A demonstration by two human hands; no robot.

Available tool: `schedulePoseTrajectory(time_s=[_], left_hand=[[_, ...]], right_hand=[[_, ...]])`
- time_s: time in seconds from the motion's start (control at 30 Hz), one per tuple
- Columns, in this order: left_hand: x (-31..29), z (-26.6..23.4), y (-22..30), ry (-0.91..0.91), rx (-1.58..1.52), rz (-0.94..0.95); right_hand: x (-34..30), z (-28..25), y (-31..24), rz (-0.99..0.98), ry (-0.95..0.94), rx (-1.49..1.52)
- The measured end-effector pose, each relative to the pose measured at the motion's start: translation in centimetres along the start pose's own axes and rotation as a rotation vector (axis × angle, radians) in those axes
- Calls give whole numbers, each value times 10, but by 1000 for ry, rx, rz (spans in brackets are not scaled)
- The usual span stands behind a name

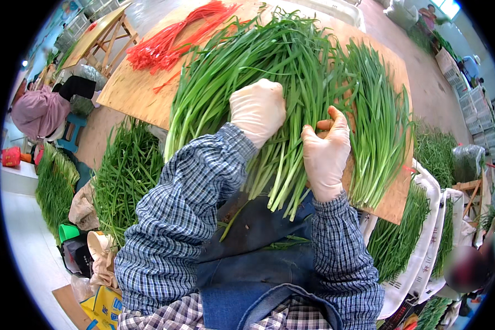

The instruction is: The person sorts and cleans bunches of chives by hand, removing damaged leaves and dirt from the stalks before placing them into a white crate.

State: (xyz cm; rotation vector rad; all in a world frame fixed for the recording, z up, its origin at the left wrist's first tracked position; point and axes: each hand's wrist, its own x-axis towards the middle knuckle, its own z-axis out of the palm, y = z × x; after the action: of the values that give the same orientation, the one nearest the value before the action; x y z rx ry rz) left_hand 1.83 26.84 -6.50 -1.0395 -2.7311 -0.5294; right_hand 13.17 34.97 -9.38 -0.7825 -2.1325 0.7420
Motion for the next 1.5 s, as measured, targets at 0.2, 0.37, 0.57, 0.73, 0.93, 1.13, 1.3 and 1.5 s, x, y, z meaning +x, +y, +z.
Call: schedulePoseTrajectory(time_s=[0.2, 0.37, 0.57, 0.73, 0.93, 1.13, 1.3, 1.5], left_hand=[[-1, 8, -4, 42, -157, -82], [7, -12, -25, -214, -1011, -247], [-4, -61, -19, -316, -1201, -270], [-25, -92, -34, -366, -1297, -162], [-146, -207, -113, 17, -1313, -61], [-292, -192, -245, -231, -875, -703], [-282, -188, -220, 214, -520, -740], [-200, -163, -136, 138, -358, -491]], right_hand=[[0, -10, 13, 396, -8, 442], [0, -14, 14, 423, 5, 597], [3, -21, 10, 385, -64, 530], [4, -22, 11, 361, -59, 522], [8, -28, 1, 324, -142, 525], [12, -38, -7, -39, -123, 169], [29, -46, -59, -198, -156, 311], [34, -46, -55, 74, -382, 472]])
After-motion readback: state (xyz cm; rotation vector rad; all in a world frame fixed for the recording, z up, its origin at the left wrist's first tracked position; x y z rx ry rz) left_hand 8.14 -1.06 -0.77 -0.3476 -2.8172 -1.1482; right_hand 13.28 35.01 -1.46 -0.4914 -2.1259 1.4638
